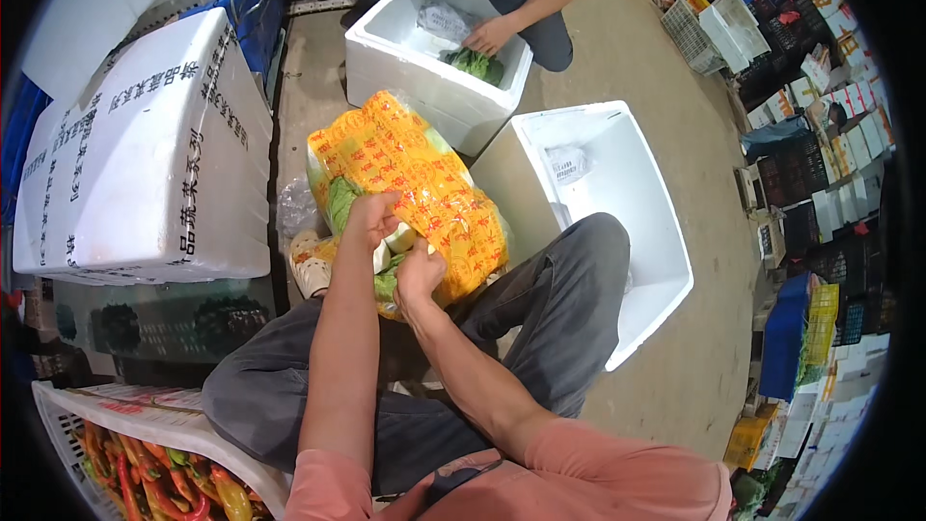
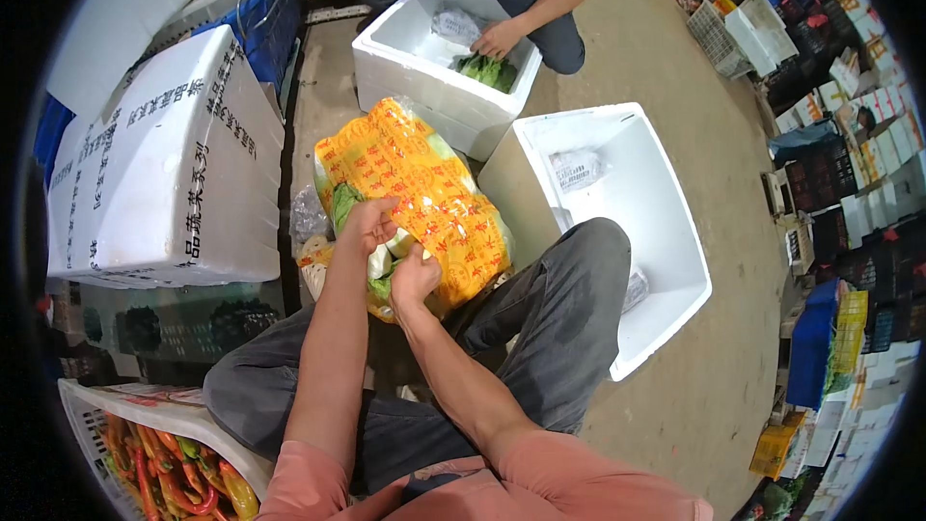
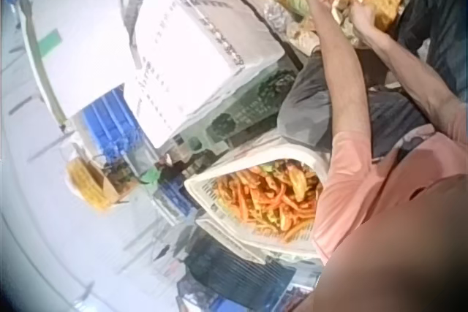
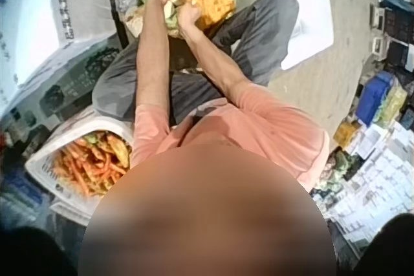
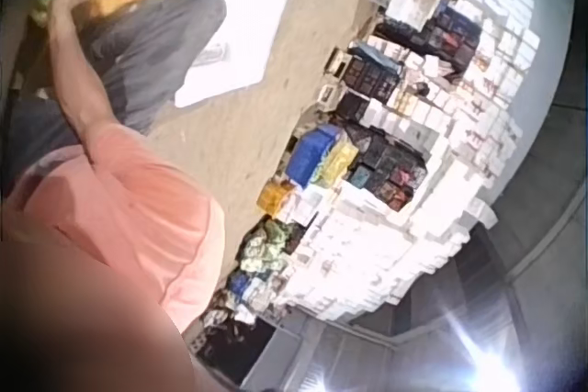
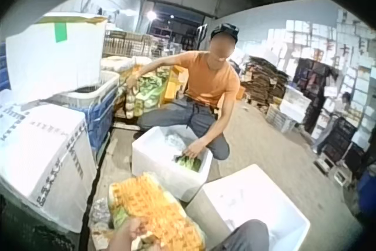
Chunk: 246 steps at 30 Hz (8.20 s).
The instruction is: Unpacking Napa cabbages from a large plastic bag and carefully packing them into styrofoam boxes for distribution.
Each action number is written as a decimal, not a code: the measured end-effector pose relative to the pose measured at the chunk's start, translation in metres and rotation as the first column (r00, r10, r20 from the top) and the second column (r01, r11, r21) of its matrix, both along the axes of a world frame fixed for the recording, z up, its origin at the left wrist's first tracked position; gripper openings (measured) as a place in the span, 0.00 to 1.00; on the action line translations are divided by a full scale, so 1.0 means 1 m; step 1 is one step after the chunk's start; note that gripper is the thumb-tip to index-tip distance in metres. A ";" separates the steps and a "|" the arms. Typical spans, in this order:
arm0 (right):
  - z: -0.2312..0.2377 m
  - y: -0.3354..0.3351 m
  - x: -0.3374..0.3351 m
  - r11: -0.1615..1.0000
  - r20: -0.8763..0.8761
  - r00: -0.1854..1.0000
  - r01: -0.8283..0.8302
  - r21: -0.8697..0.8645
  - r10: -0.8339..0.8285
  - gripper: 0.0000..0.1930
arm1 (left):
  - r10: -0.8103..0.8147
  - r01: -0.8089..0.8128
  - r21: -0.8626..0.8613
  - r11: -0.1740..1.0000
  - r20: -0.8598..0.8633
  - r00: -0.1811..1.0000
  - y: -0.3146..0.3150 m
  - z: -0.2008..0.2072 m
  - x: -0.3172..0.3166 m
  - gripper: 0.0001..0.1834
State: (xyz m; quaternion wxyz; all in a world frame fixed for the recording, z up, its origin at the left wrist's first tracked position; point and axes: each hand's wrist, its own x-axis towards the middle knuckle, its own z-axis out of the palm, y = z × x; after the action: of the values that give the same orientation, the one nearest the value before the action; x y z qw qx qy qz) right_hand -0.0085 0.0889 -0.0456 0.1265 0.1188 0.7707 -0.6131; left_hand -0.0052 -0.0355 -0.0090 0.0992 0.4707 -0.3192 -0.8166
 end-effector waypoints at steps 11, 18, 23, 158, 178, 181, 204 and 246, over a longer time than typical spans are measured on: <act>0.030 -0.002 0.024 0.983 0.205 0.977 -0.022 -0.182 0.060 0.21 | -0.022 0.022 0.054 0.998 -0.005 1.000 -0.012 -0.017 0.019 0.11; 0.036 -0.012 0.001 0.982 0.024 0.999 0.033 0.187 -0.039 0.22 | -0.006 0.010 -0.038 0.999 0.098 0.995 -0.006 -0.007 -0.002 0.12; 0.026 0.013 0.029 0.995 -0.092 0.991 -0.095 -0.005 0.094 0.18 | -0.051 0.050 0.011 0.999 0.055 0.997 -0.005 -0.005 0.009 0.12; 0.194 0.052 -0.152 0.109 -0.212 -0.033 -0.778 0.618 0.977 0.07 | 0.665 -0.691 -0.203 0.694 -0.185 0.723 0.109 0.103 0.033 0.07; 0.208 0.047 -0.157 0.075 -0.181 -0.014 -0.875 0.478 0.983 0.11 | 0.738 -0.759 -0.164 0.630 -0.180 0.651 0.094 0.123 0.039 0.06; 0.232 0.052 -0.162 -0.071 0.152 -0.016 -0.929 0.362 0.988 0.12 | 0.792 -0.803 -0.151 0.577 -0.136 0.595 0.096 0.122 0.043 0.08; 0.176 -0.038 -0.145 0.354 -0.495 0.105 -0.824 0.442 0.863 0.12 | 0.691 -0.767 -0.193 0.612 -0.340 0.638 0.081 0.140 0.051 0.13; 0.150 -0.029 -0.167 0.049 -0.164 -0.150 -0.574 0.817 0.975 0.07 | 0.605 -0.708 -0.227 0.669 -0.387 0.696 0.027 0.167 0.060 0.26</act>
State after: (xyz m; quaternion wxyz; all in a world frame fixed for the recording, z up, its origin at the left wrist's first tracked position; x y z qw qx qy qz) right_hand -0.1759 0.0598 0.1043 0.1309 -0.6387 0.7445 -0.1435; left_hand 0.0553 -0.0087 0.1577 0.5175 0.4078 -0.2519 -0.7088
